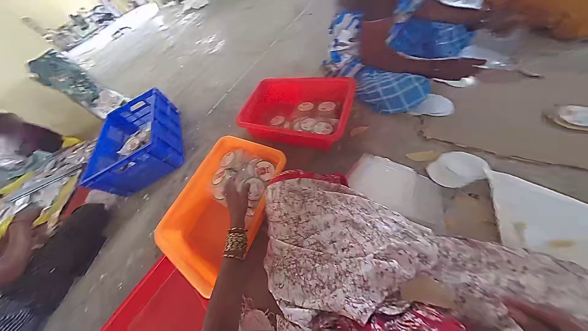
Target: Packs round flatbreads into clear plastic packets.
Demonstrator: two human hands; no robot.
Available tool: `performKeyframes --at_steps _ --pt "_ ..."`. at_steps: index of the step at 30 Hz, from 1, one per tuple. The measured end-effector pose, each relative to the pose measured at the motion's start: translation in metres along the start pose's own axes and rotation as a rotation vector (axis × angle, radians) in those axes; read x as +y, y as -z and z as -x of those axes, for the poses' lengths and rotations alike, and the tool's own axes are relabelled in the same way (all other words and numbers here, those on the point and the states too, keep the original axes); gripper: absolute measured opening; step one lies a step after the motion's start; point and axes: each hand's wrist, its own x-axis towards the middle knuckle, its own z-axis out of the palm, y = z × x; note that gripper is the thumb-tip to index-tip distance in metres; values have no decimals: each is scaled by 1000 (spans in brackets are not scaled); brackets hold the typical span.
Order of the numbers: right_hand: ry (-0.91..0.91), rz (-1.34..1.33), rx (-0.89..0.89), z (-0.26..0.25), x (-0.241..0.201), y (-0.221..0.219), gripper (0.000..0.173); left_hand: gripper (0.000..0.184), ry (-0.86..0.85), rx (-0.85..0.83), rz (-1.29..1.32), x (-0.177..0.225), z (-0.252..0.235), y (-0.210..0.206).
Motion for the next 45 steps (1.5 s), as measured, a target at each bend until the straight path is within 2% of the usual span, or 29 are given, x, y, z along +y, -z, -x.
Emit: performKeyframes --at_steps 3,6,8,11,14,17,21,23,25,26,30,32,34,36,38,40,42,44,45 --pt "-26 67 121 10 0 0 28 62 -185 66 -14 8 9 0" --pt "-16 213 312 8 6 -9 36 59 -292 56 117 41 32 -4" --pt "-53 237 341 8 11 -10 36 57 -303 -19 187 78 57 -13" --pt "-105 230 358 7 19 -16 31 55 -447 -224 239 121 91 -40" --pt "-136 271 403 2 33 -23 34 47 -566 -478 256 160 111 -92" --pt "-205 352 451 -4 55 -34 46 42 -607 -719 244 193 111 -170" --pt "-219 405 469 -11 69 -42 54 49 -563 -940 -24 209 93 -274" --pt "-204 419 491 -11 72 -43 57 63 -477 -957 -238 204 89 -309" --pt "-196 416 501 -11 75 -43 56 72 -468 -863 -413 200 92 -329" --pt "-197 410 502 -10 77 -43 56 71 -494 -802 -463 198 93 -334" --pt "-200 398 522 -15 80 -45 55 30 -540 -717 -454 200 91 -338" --pt "-196 401 533 -17 80 -45 55 24 -540 -711 -439 196 88 -338" --pt "-186 396 539 -17 81 -46 56 28 -524 -683 -316 193 87 -336" --pt "-173 393 542 -16 83 -47 56 28 -463 -620 28 195 89 -332" --pt "-158 365 553 -14 84 -46 55 26 -274 -634 511 205 98 -318" --pt "-155 272 576 -14 84 -45 54 30 -22 -710 885 221 115 -290" --pt "-165 69 606 -17 76 -42 56 33 148 -806 1167 229 135 -256" --pt "-177 -231 604 -26 56 -35 59 34 227 -912 1401 228 158 -228" --pt "-177 -385 587 -32 43 -33 60 41 229 -982 1472 226 169 -217"
